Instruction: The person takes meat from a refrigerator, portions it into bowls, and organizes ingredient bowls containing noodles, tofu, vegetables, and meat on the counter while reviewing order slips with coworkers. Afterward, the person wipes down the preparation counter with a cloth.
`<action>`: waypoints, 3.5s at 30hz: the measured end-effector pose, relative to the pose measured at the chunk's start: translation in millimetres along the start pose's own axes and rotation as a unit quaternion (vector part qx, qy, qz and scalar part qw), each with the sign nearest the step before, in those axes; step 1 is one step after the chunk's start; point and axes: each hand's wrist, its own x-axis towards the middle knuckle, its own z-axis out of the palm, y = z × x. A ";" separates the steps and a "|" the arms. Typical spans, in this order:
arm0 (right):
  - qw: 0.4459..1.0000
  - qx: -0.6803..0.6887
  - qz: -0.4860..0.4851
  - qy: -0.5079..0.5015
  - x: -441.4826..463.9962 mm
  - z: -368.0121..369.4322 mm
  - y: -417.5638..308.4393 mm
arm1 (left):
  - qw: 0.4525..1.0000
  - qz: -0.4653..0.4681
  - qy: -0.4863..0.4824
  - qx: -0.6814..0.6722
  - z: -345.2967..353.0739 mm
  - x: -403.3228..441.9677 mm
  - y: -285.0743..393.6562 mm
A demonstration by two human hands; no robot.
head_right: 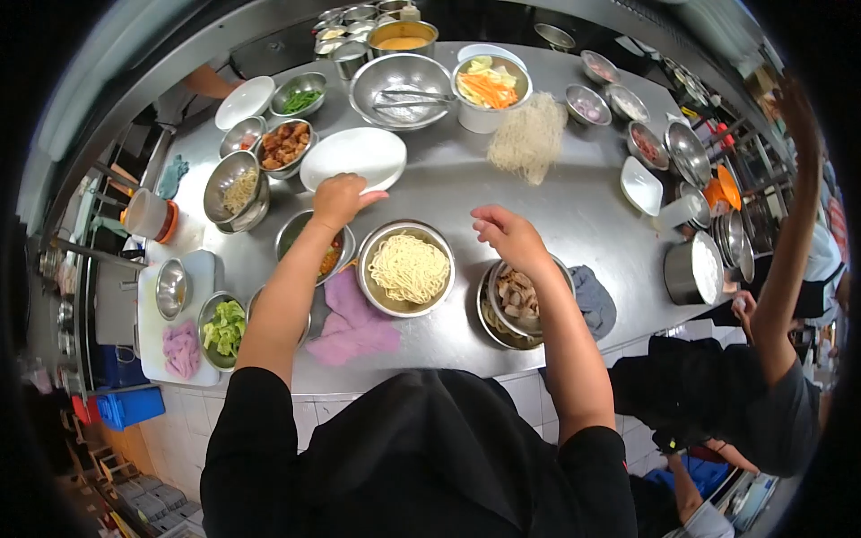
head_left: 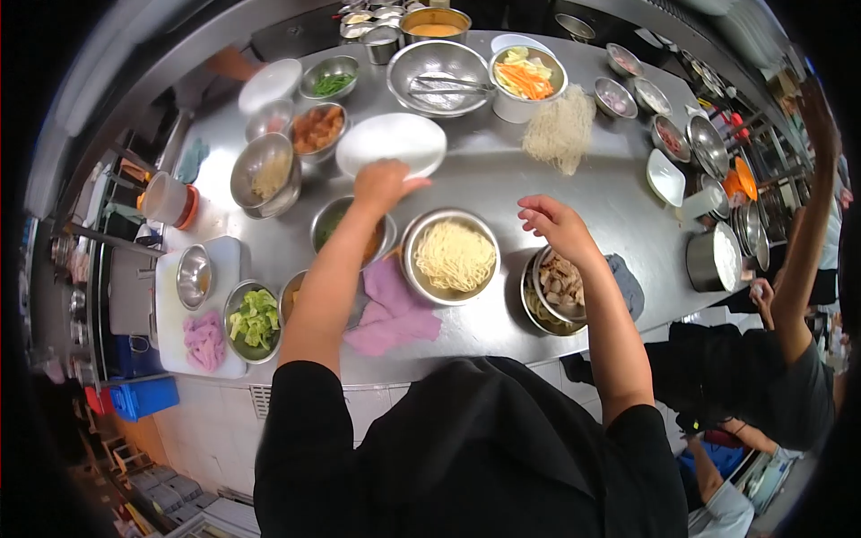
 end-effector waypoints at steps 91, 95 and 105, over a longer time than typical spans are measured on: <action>0.951 0.267 0.133 -0.086 -12.0 -20.3 95.5 | 0.684 -0.481 -0.092 -0.540 -4.3 -164.5 159.9; 0.965 0.246 0.090 0.018 -49.4 24.7 123.2 | 0.717 -0.432 -0.115 -0.536 7.2 -160.1 183.5; 0.965 0.253 0.039 0.062 -61.7 28.4 91.8 | 0.612 -0.431 -0.108 -0.654 -80.2 -107.7 168.8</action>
